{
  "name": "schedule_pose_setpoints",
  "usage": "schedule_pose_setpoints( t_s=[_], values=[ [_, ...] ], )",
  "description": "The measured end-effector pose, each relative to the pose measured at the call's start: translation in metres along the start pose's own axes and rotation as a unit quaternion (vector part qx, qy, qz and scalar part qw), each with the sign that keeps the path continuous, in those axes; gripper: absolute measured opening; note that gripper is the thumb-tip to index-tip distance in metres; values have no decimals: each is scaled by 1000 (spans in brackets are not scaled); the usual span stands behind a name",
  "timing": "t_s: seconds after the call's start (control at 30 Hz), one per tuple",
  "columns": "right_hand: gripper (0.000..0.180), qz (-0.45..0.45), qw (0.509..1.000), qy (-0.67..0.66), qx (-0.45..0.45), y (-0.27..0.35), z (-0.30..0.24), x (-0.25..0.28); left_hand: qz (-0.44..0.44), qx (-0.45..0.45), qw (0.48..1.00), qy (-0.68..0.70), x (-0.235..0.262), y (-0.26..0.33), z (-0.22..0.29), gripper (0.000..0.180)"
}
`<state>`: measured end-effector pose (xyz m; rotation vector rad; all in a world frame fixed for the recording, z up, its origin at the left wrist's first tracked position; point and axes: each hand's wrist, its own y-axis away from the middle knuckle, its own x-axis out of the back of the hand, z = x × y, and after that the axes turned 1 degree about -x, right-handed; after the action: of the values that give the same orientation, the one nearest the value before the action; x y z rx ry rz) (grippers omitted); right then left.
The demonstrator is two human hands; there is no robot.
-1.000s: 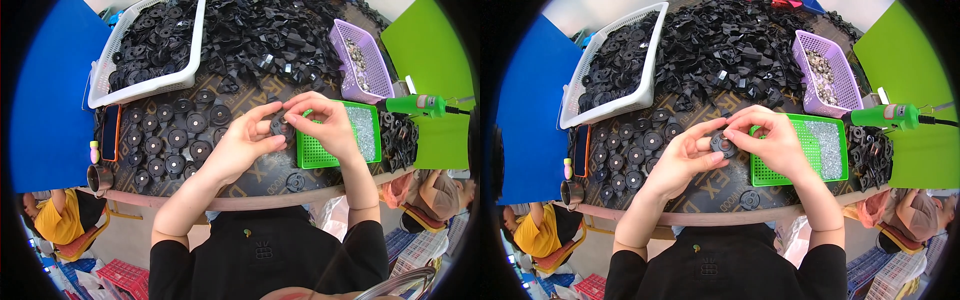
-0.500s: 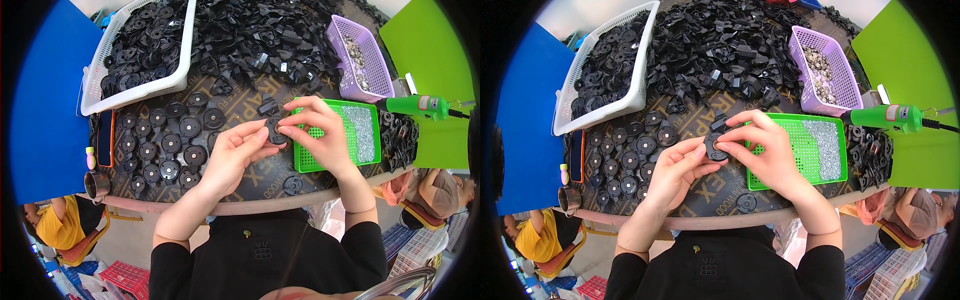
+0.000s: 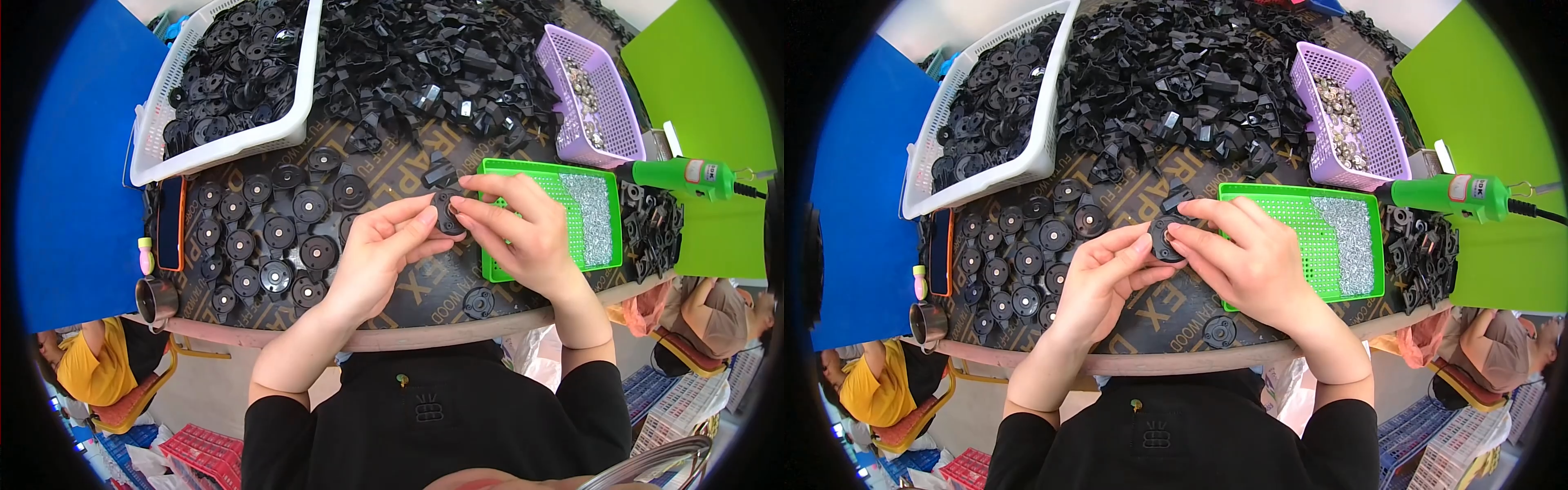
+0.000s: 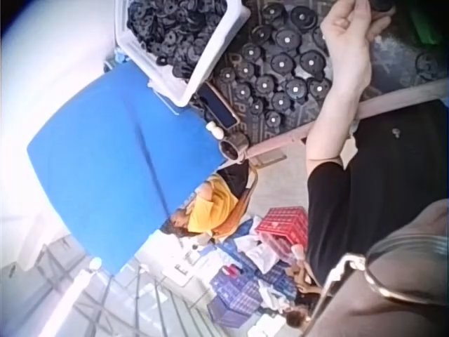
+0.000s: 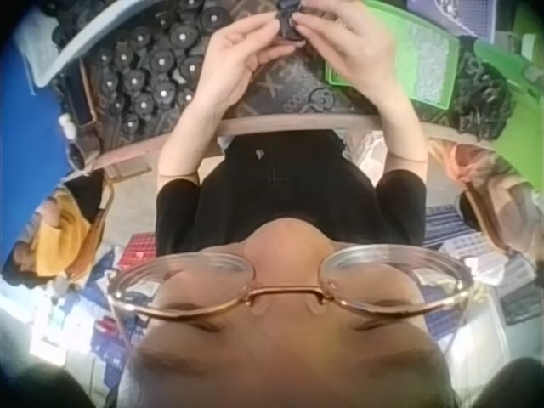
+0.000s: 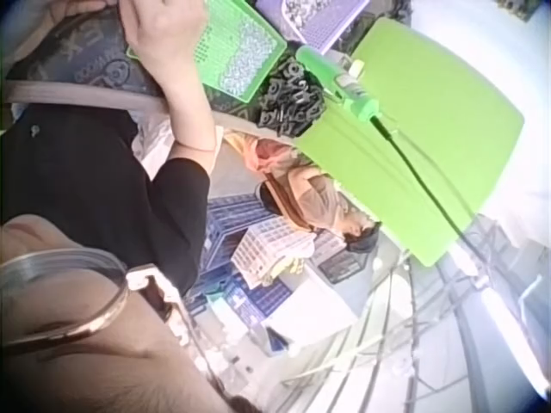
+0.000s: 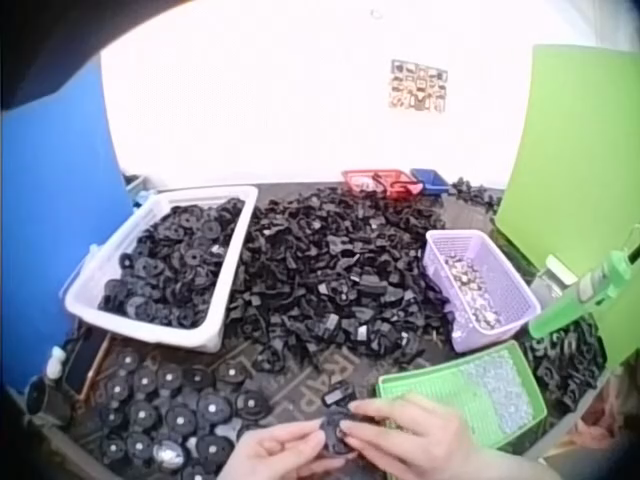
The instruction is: The person assembles plastic parts by taking round plastic bases, inserting metal pieces into their centers, and snapping plastic covers onto the bases by hand.
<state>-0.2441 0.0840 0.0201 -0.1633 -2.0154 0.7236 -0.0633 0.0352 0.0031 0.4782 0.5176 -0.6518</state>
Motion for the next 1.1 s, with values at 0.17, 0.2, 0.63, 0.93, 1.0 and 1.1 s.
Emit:
schedule_pose_setpoints(
  t_s=[0.17, 0.2, 0.63, 0.93, 1.0, 1.1],
  values=[
    [20, 34, 999, 28, 16, 0, 0, -2, -3, 14, 999, 33, 2, 0, -2, 30],
    [19, 64, 997, 53, 5, -2, 3, 1, -6, 15, 999, 38, 3, 0, -1, 31],
    [28, -155, 984, 84, -7, -47, 50, 13, 49, -90, 992, 68, 11, 1, 16, 29],
    [26, -275, 953, 88, -96, -39, 25, -50, 49, -105, 990, 78, 12, -1, 17, 29],
    [30, -249, 952, 40, -172, -41, 25, -48, 55, -110, 989, 79, 12, 1, 19, 29],
    [38, -266, 964, 6, -16, -52, 39, -25, 69, -126, 986, 82, 15, 2, 22, 28]
  ],
)
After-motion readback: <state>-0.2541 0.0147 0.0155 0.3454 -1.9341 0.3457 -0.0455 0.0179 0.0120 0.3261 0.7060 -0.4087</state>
